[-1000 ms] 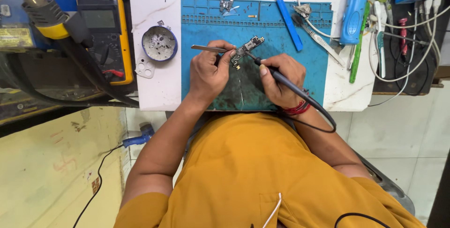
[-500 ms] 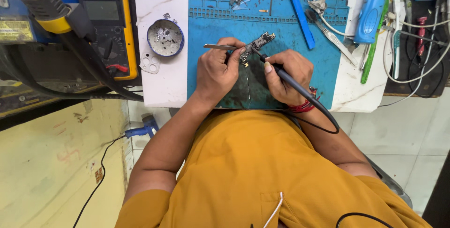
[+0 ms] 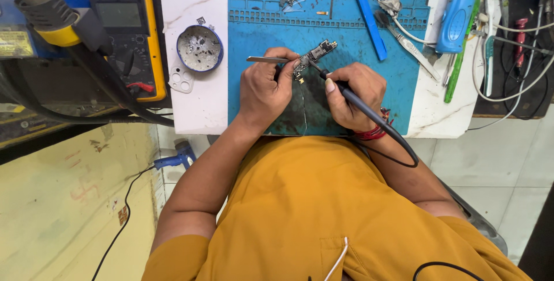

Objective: The person solders components on a disassembled phone motherboard at a workbench, holding the board with tweezers while applying a soldering iron to its contacts. Near the end, they set the board down and squeeze liquid from a yellow bottle onto it.

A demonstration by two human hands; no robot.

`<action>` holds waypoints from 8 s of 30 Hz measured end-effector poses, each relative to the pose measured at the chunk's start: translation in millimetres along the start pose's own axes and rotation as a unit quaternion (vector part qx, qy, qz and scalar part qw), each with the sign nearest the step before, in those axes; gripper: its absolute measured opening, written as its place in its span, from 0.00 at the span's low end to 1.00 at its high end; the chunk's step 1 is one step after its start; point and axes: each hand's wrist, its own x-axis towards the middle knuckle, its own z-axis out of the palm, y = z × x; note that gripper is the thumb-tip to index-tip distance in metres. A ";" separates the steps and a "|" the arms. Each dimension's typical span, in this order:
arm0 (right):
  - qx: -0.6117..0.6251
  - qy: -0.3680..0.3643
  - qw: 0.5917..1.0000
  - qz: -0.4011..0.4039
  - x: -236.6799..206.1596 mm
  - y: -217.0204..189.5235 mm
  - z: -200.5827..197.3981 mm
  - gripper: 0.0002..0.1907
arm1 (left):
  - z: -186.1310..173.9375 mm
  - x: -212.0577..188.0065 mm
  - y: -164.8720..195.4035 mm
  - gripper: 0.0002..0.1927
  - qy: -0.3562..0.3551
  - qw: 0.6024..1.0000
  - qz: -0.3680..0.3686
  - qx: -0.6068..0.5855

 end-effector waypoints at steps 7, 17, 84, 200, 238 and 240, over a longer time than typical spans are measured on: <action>0.003 -0.005 1.000 0.001 0.1 1.4 -0.4 0.03 | 1.0 0.4 -1.2 0.03 -0.002 1.000 -0.006 -0.002; 0.005 -0.003 1.000 -0.007 1.1 3.9 1.3 0.03 | 1.6 1.2 -2.1 0.04 0.005 1.000 0.006 0.001; 0.012 -0.025 0.999 -0.017 0.2 6.4 2.8 0.04 | 2.5 0.3 -5.1 0.04 0.002 1.000 0.001 -0.005; -0.002 -0.001 1.000 -0.011 -2.8 8.6 7.0 0.03 | 4.0 -1.5 -7.0 0.06 0.021 0.999 -0.029 -0.011; -0.009 -0.018 0.999 -0.031 -1.5 4.3 7.7 0.03 | 4.5 -3.5 -8.3 0.06 0.024 0.999 -0.029 -0.019; -0.008 -0.022 0.999 -0.033 -1.4 4.6 7.7 0.03 | 4.4 -3.7 -8.4 0.06 0.024 0.999 -0.029 -0.019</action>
